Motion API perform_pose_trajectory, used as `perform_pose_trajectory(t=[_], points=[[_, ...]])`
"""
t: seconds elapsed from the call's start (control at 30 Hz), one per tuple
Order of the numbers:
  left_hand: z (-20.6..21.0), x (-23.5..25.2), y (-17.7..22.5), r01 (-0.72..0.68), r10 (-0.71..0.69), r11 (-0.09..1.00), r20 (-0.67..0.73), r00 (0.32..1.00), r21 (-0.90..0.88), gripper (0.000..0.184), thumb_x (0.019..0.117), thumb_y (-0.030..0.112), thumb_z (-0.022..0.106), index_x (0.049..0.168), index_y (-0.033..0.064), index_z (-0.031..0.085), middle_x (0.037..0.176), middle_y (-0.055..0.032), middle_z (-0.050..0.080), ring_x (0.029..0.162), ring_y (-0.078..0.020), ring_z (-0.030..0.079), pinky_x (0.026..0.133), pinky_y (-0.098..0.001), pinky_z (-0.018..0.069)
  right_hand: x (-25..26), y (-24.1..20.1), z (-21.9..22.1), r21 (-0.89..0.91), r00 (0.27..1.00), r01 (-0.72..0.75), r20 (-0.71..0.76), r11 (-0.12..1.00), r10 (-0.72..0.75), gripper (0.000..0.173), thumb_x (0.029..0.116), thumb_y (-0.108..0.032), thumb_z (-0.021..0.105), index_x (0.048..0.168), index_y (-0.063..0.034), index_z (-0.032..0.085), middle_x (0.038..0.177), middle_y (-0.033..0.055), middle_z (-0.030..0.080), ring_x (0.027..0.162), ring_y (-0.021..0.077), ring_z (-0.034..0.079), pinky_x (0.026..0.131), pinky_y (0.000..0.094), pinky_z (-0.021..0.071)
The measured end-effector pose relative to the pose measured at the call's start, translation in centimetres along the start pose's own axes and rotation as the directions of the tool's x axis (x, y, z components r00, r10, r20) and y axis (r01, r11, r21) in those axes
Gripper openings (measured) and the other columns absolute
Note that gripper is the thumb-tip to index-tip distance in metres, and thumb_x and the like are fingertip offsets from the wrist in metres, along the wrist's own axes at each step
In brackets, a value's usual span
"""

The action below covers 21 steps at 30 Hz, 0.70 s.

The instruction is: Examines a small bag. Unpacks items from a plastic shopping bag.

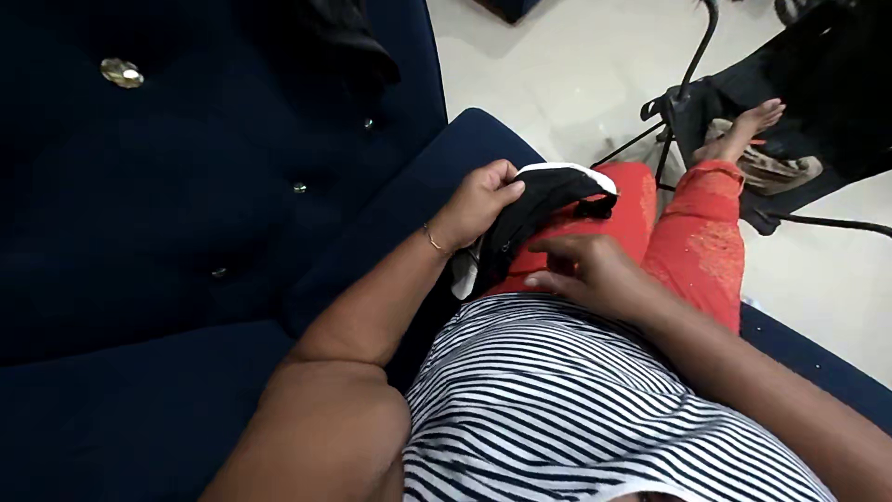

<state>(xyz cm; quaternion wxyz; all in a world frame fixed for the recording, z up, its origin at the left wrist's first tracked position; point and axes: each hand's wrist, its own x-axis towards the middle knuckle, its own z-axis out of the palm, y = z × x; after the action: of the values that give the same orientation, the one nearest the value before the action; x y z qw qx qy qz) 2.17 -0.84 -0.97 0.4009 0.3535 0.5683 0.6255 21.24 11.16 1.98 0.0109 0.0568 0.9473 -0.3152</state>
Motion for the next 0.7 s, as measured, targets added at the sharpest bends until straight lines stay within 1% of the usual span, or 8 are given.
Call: perform_pose_trajectory(t=[0.1,0.2,0.3,0.37,0.43,0.53,0.63,0.7], points=[[0.9,0.4,-0.6,0.019,-0.016,0.991,-0.026,1.0,0.132,0.01,0.1053,0.007,0.052,0.104,-0.0005,0.059,0.082,-0.0048,0.062,0.073,-0.0078,0.062,0.07,-0.026,0.0538,1.6,0.1,1.3,0.016,0.999,-0.042,0.029,0.999,0.042,0.037,0.0965,-0.041,0.068,0.105,-0.0056,0.075,0.071,0.0047,0.065,0.062,0.0185,0.061,0.062,0.0426,0.0539],[0.9,0.3,-1.2,0.03,-0.024,0.976,-0.03,0.999,0.216,0.011,0.1053,0.009,0.053,0.105,-0.0004,0.06,0.084,-0.0069,0.063,0.075,-0.0097,0.062,0.071,-0.0276,0.0532,2.2,0.2,2.1,0.085,0.998,-0.066,-0.014,0.994,0.067,0.016,0.097,-0.023,0.067,0.093,-0.0095,0.075,0.071,0.0021,0.067,0.062,0.0134,0.062,0.061,0.0381,0.0534],[0.8,0.0,-1.2,0.023,-0.026,0.965,0.007,1.0,0.262,0.011,0.1054,0.009,0.054,0.105,-0.0001,0.06,0.084,-0.0066,0.063,0.075,-0.0089,0.062,0.071,-0.026,0.0527,2.3,0.2,2.2,0.114,0.992,-0.122,-0.009,0.986,0.123,0.012,0.0919,-0.018,0.064,0.084,-0.0113,0.069,0.067,-0.0017,0.062,0.061,0.009,0.059,0.057,0.0331,0.0497],[0.4,0.0,-0.8,0.017,-0.033,0.942,0.044,0.998,0.335,0.012,0.1058,0.01,0.054,0.106,-0.0005,0.06,0.085,-0.0075,0.063,0.075,-0.0104,0.061,0.071,-0.0274,0.0518,2.3,0.1,1.6,0.12,0.987,-0.151,-0.035,0.981,0.156,0.01,0.0905,-0.015,0.062,0.084,-0.0091,0.068,0.073,0.0013,0.062,0.067,0.0129,0.061,0.061,0.0379,0.0521],[0.1,-0.1,-0.6,0.033,-0.059,0.925,0.055,0.997,0.379,0.014,0.1064,0.011,0.053,0.106,-0.0006,0.06,0.085,-0.0086,0.062,0.076,-0.0122,0.06,0.072,-0.0296,0.0512,2.2,0.3,1.2,0.183,0.982,-0.185,-0.005,0.966,0.189,0.009,0.0921,-0.013,0.062,0.091,-0.0074,0.069,0.085,0.0042,0.068,0.079,0.0151,0.067,0.071,0.0404,0.0564],[0.2,0.0,-0.7,0.043,-0.057,0.922,0.026,0.998,0.386,0.014,0.1062,0.011,0.054,0.107,-0.0012,0.06,0.086,-0.0087,0.063,0.077,-0.0117,0.061,0.073,-0.0291,0.0522,2.1,0.1,1.3,0.405,0.964,-0.256,0.174,0.878,0.2,0.024,0.0975,-0.02,0.069,0.116,-0.0057,0.061,0.101,0.0047,0.072,0.089,0.0095,0.07,0.082,0.0313,0.0587],[1.1,0.0,-0.6,0.045,-0.056,0.913,0.016,0.998,0.406,0.014,0.1059,0.01,0.054,0.107,-0.0018,0.06,0.087,-0.0099,0.062,0.077,-0.0132,0.061,0.073,-0.0302,0.0518,2.1,-0.8,1.6,0.534,0.962,-0.274,0.165,0.8,0.219,0.035,0.0888,-0.014,0.081,0.111,-0.0072,0.055,0.094,0.0031,0.072,0.086,0.0081,0.071,0.081,0.0268,0.06],[1.4,-0.1,-0.4,0.046,-0.073,0.896,0.044,0.996,0.442,0.014,0.1058,0.011,0.055,0.108,-0.0018,0.06,0.087,-0.01,0.062,0.076,-0.0137,0.06,0.073,-0.0305,0.0518,2.0,-0.9,1.8,0.508,0.963,-0.261,0.081,0.821,0.256,0.03,0.0872,-0.007,0.08,0.104,-0.0062,0.055,0.084,0.0033,0.068,0.075,0.0093,0.068,0.073,0.0279,0.0583]])
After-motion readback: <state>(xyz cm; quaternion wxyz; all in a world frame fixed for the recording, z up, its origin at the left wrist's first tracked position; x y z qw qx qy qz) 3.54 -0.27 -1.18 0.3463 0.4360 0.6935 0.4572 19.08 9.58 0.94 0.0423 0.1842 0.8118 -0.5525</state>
